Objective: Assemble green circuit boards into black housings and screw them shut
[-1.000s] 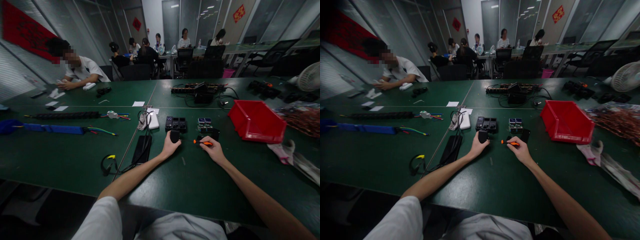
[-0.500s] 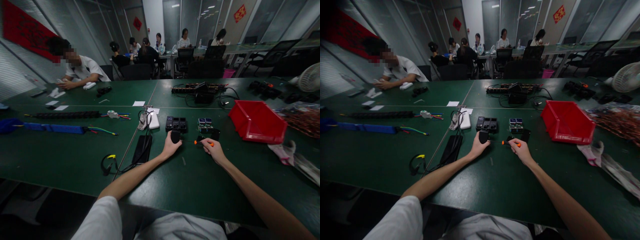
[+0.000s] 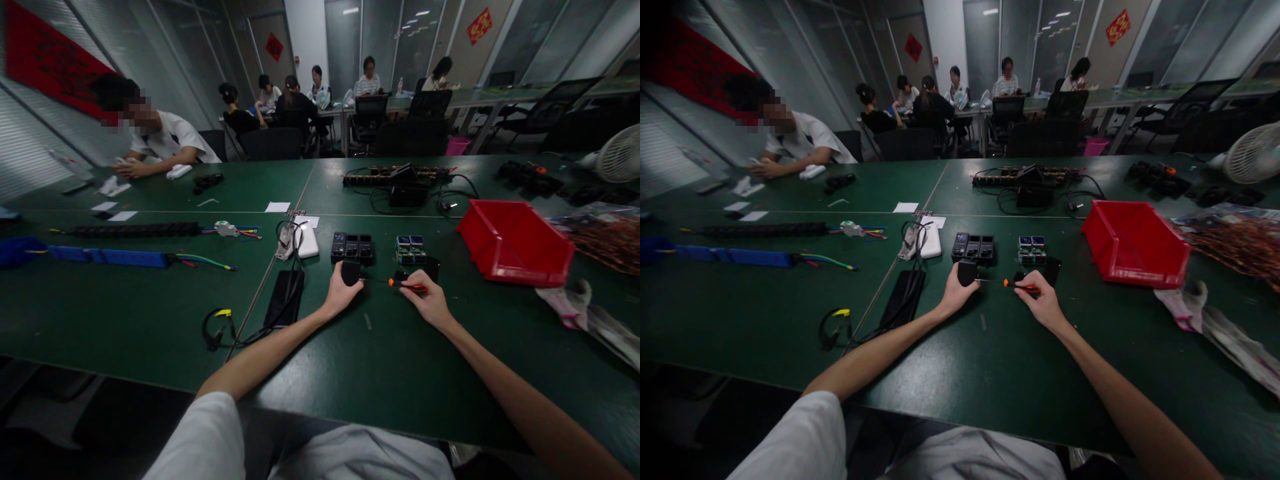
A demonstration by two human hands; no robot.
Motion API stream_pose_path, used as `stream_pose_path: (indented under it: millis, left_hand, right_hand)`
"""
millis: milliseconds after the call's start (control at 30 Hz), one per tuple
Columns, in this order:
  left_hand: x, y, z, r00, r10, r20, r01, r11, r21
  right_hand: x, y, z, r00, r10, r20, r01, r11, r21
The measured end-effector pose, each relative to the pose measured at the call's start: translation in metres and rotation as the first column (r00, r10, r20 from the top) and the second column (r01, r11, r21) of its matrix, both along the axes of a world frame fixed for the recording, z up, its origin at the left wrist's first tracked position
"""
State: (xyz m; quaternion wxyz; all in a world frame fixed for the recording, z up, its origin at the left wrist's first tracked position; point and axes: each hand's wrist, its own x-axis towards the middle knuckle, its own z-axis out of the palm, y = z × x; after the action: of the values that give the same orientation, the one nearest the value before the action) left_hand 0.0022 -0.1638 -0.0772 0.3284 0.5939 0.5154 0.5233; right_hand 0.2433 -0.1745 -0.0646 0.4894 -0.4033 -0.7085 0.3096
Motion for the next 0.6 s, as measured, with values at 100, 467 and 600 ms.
stream_pose_path:
  millis: [100,467,600]
  left_hand:
    - [0.0,-0.001,0.0011,1.0,-0.007,0.006,0.007,1.0,-0.006]
    - [0.0013,-0.0029,0.0062,1.0,0.01,0.005,-0.01,1.0,-0.011]
    - [0.001,-0.0029,0.0059,1.0,0.004,0.003,-0.004,1.0,-0.026]
  right_hand:
    - [0.0004,-0.0021,0.0046,0.999,0.027,-0.028,-0.029,0.997,-0.077]
    - [-0.0073,-0.0047,0.0018,0.97,0.027,-0.243,-0.145,0.866,-0.48]
    - [-0.0056,-0.0054,0.0018,0.99,-0.006,-0.144,-0.061,0.889,-0.453]
